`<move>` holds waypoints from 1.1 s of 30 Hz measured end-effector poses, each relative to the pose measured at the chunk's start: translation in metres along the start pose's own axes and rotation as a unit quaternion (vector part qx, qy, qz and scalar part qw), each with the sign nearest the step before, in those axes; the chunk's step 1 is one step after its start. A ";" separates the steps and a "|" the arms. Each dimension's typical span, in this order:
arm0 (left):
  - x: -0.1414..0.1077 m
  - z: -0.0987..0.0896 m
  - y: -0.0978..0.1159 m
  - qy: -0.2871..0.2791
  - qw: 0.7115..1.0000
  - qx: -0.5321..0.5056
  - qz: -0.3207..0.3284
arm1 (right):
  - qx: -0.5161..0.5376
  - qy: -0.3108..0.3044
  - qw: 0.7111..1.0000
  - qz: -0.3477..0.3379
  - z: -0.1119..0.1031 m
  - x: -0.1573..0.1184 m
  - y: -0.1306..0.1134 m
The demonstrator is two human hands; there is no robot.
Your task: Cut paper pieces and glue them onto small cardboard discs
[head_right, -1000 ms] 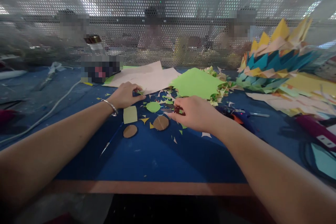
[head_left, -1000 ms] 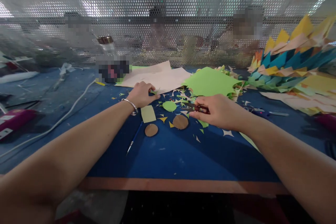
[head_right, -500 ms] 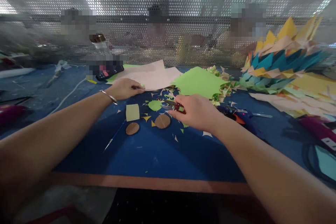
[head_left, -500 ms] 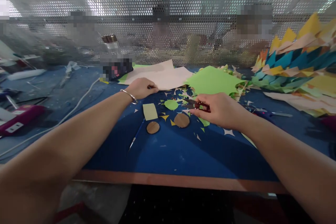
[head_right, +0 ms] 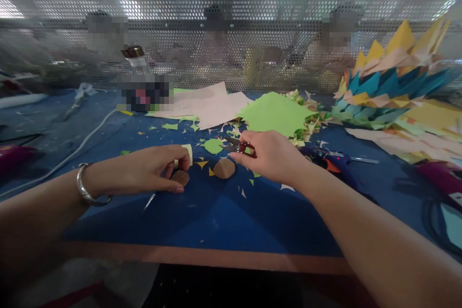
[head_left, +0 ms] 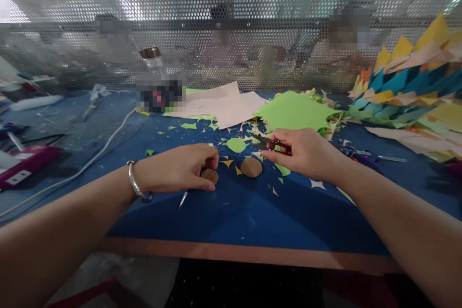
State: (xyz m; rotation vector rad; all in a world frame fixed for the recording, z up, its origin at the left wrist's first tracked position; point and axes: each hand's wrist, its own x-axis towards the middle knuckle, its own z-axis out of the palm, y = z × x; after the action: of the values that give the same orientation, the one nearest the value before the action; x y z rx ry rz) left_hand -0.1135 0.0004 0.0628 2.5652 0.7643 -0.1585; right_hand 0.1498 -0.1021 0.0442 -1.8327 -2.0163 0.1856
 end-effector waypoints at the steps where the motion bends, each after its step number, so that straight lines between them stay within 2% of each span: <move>1: 0.004 0.001 -0.001 0.001 0.999 -0.036 -0.012 | 0.024 0.001 1.000 0.009 0.001 0.000 -0.001; 3: 0.015 0.004 -0.002 0.022 0.989 -0.145 -0.023 | 0.078 0.005 0.997 0.025 0.002 0.000 -0.003; 4: 0.022 0.006 -0.001 0.043 0.975 -0.217 -0.017 | 0.107 0.009 0.994 0.031 0.003 0.001 -0.004; 6: 0.038 0.011 0.004 0.092 0.932 -0.350 0.004 | 0.167 0.018 0.985 0.044 0.004 0.002 -0.004; 9: 0.065 0.019 0.016 0.165 0.866 -0.472 0.012 | 0.250 0.027 0.966 0.065 0.007 0.004 -0.003; 11: 0.082 0.024 0.026 0.186 0.843 -0.504 0.007 | 0.298 0.033 0.951 0.072 0.009 0.005 -0.001; 15: 0.107 0.033 0.045 0.183 0.824 -0.531 0.065 | 0.384 0.047 0.917 0.098 0.010 0.008 0.003; 18: 0.116 0.037 0.054 0.170 0.817 -0.539 0.116 | 0.417 0.071 0.898 0.124 0.010 0.011 0.004; 21: 0.119 0.037 0.057 0.188 0.804 -0.545 0.147 | 0.434 0.106 0.884 0.137 0.009 0.012 0.004; 24: 0.122 0.037 0.060 0.210 0.806 -0.531 0.155 | 0.433 0.112 0.883 0.139 0.009 0.013 0.004; 26: 0.126 0.034 0.059 0.200 0.818 -0.515 0.160 | 0.430 0.117 0.884 0.141 0.009 0.012 0.005; 27: 0.129 0.031 0.057 0.189 0.832 -0.496 0.161 | 0.431 0.124 0.883 0.141 0.009 0.012 0.006; 29: 0.140 0.017 0.045 0.171 0.881 -0.417 0.144 | 0.432 0.139 0.880 0.140 0.010 0.012 0.007; 31: 0.153 -0.005 0.022 0.200 0.943 -0.255 0.074 | 0.432 0.149 0.878 0.142 0.009 0.012 0.008; 32: 0.160 -0.018 0.006 0.233 0.961 -0.151 0.012 | 0.432 0.152 0.877 0.143 0.009 0.012 0.008; 33: 0.166 -0.031 -0.011 0.256 0.959 -0.115 -0.032 | 0.433 0.152 0.877 0.145 0.009 0.012 0.009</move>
State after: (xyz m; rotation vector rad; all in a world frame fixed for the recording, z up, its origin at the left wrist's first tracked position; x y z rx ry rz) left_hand 0.0186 0.1042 0.0471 2.3737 0.9799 0.5642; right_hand 0.1540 -0.0874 0.0355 -1.4187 -1.1272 0.7078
